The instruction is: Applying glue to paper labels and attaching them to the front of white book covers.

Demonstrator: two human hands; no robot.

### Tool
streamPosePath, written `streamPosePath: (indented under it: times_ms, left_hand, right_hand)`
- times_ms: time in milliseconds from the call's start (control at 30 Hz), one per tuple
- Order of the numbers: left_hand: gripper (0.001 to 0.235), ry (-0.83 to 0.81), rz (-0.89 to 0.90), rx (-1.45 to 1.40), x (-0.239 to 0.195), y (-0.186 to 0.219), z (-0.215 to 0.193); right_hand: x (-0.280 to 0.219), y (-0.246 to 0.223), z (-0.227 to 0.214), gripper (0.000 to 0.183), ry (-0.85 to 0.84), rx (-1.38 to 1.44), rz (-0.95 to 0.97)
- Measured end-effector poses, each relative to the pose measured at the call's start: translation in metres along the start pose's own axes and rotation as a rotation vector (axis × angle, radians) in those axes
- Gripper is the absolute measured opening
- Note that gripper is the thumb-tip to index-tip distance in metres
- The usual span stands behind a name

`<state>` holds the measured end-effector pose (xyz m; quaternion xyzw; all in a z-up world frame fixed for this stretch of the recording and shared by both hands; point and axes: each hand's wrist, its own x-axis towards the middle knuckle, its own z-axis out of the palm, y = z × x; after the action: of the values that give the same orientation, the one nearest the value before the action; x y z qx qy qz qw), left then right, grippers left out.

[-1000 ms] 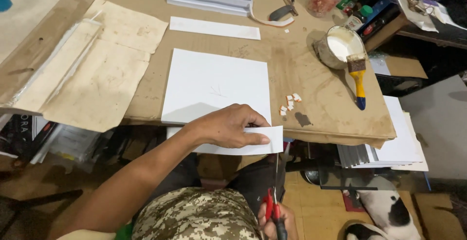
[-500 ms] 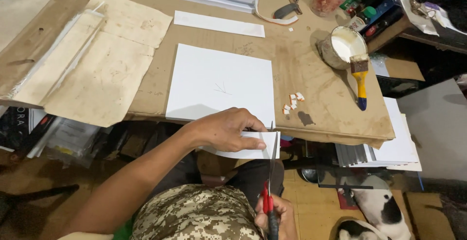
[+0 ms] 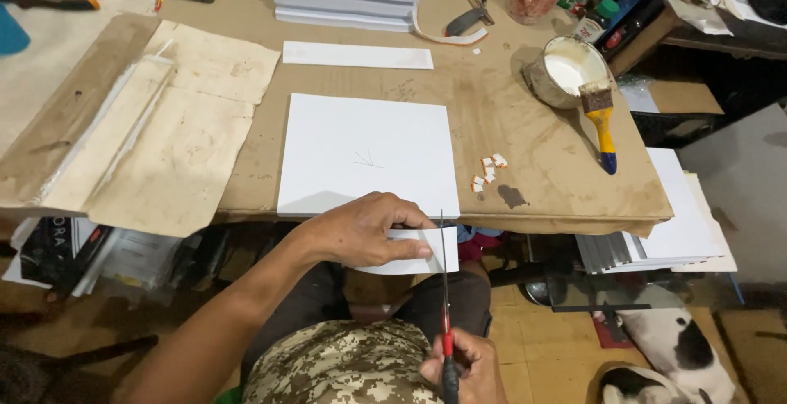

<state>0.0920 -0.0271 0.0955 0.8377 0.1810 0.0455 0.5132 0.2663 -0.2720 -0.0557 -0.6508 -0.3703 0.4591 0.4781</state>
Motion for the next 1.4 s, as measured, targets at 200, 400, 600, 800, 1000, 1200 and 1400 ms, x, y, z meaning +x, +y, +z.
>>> streamPosePath:
  times_ms: [200,400,600,800,1000,1200,1400]
  left_hand:
    - [0.035,0.023,0.060,-0.028,-0.003,-0.006,0.003]
    - [0.032,0.032,0.067,-0.041,-0.004,-0.010,0.004]
    - [0.034,0.013,-0.010,-0.021,-0.002,0.008,0.003]
    - [0.047,-0.024,0.020,-0.014,0.008,0.006,0.003]
    - [0.042,-0.025,0.050,-0.039,0.010,0.004,0.003]
    - [0.031,-0.023,0.056,-0.018,0.008,0.007,0.003]
    - [0.030,-0.031,0.010,-0.032,0.008,0.012,0.004]
  right_hand:
    - [0.003,0.012,0.000,0.037,-0.010,-0.005,0.082]
    - [0.003,0.019,0.006,0.037,-0.008,0.148,0.120]
    - [0.008,0.029,0.000,0.035,-0.079,0.293,0.122]
    - [0.016,0.059,-0.011,0.030,0.014,0.216,0.040]
    - [0.011,0.050,-0.010,0.027,0.079,0.094,0.017]
    - [0.012,0.043,-0.010,0.030,0.077,0.051,0.099]
    - [0.010,0.057,-0.010,0.029,0.072,0.073,-0.001]
